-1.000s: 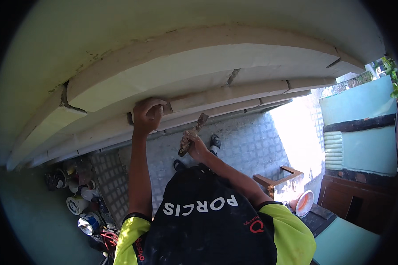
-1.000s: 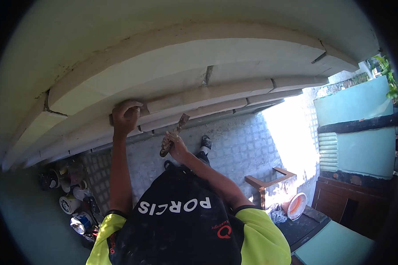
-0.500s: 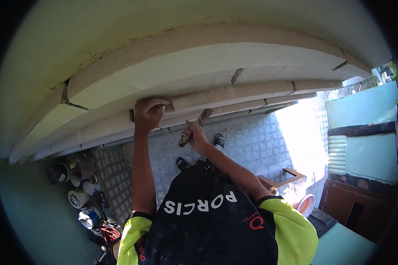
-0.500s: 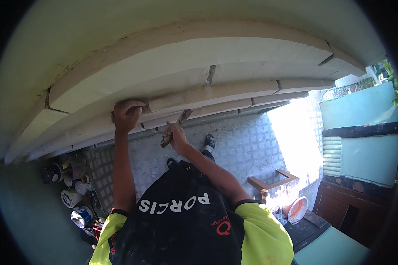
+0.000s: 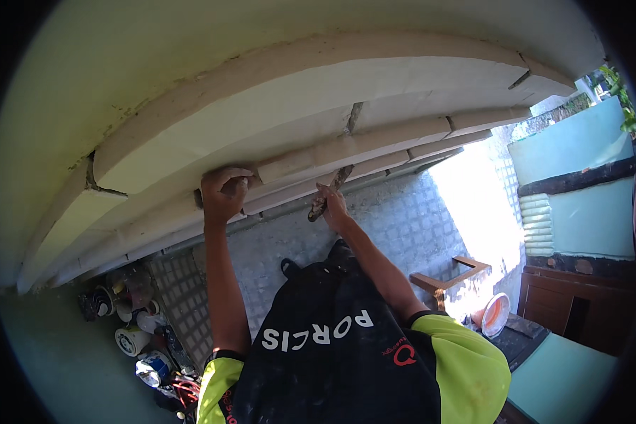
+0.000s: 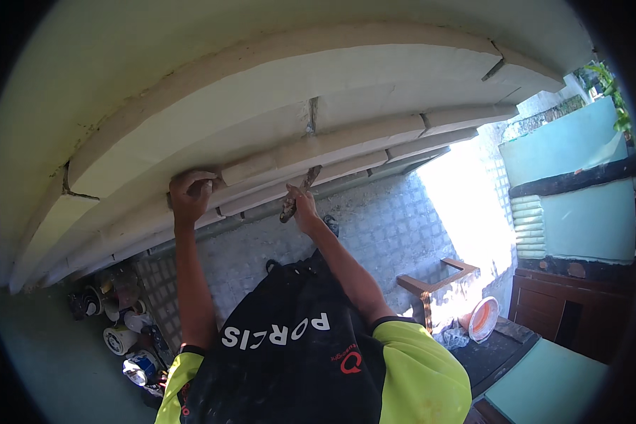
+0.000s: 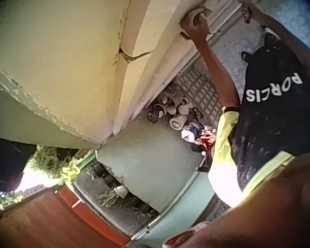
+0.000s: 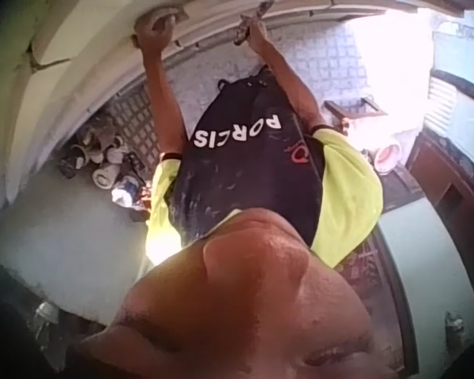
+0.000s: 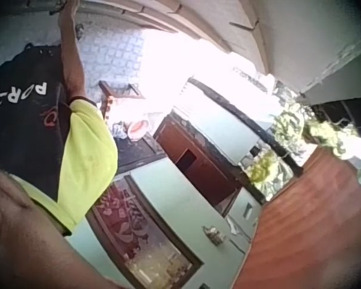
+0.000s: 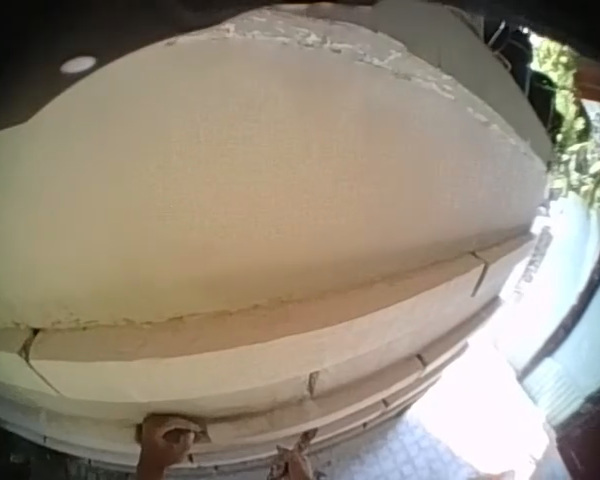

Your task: Applying and smoothing plaster or putty on a wall using a hand scraper.

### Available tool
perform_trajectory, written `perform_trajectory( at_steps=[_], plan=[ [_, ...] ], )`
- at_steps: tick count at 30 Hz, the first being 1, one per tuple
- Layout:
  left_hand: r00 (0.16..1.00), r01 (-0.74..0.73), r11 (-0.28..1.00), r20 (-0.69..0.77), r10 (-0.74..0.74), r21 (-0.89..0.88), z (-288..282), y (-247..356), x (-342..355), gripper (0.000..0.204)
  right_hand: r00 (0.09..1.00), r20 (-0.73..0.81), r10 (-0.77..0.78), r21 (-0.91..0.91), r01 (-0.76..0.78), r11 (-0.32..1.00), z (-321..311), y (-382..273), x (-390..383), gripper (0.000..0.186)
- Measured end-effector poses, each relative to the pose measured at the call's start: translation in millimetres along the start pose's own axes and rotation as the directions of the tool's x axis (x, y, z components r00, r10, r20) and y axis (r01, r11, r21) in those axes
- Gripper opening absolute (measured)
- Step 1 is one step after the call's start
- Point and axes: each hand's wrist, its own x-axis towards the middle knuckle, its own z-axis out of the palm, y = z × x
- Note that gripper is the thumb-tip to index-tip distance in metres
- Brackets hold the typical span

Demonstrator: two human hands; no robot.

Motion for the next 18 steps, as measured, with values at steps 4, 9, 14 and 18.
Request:
perform_trajectory(
  at_steps=[4, 9, 14, 18],
  plan=[
    [1.000, 0.009, 1.000, -0.004, -0.009, 0.009, 0.6, 13.9, 4.3, 0.018, 1.000, -0.010, 0.005, 0.079, -0.004, 0.997, 19.1, 6.3, -12.6, 0.021],
    [1.000, -0.026, 0.998, 0.001, 0.026, 0.057, -2.1, 1.1, 0.7, 0.019, 0.998, 0.047, -0.045, 0.027, 0.043, 0.999, 1.1, 1.2, -3.2, 0.016],
    [0.999, 0.044, 0.999, -0.011, -0.045, -0.014, 0.3, -14.8, -6.9, 0.020, 0.995, 0.070, 0.073, 0.151, -0.083, 0.985, 34.5, 6.8, -22.4, 0.012],
    [1.000, 0.016, 0.999, 0.015, -0.017, 0.048, -0.4, -8.1, -2.2, 0.018, 0.982, 0.047, -0.184, 0.328, 0.159, 0.931, -21.5, -42.3, 17.3, 0.014]
  ],
)
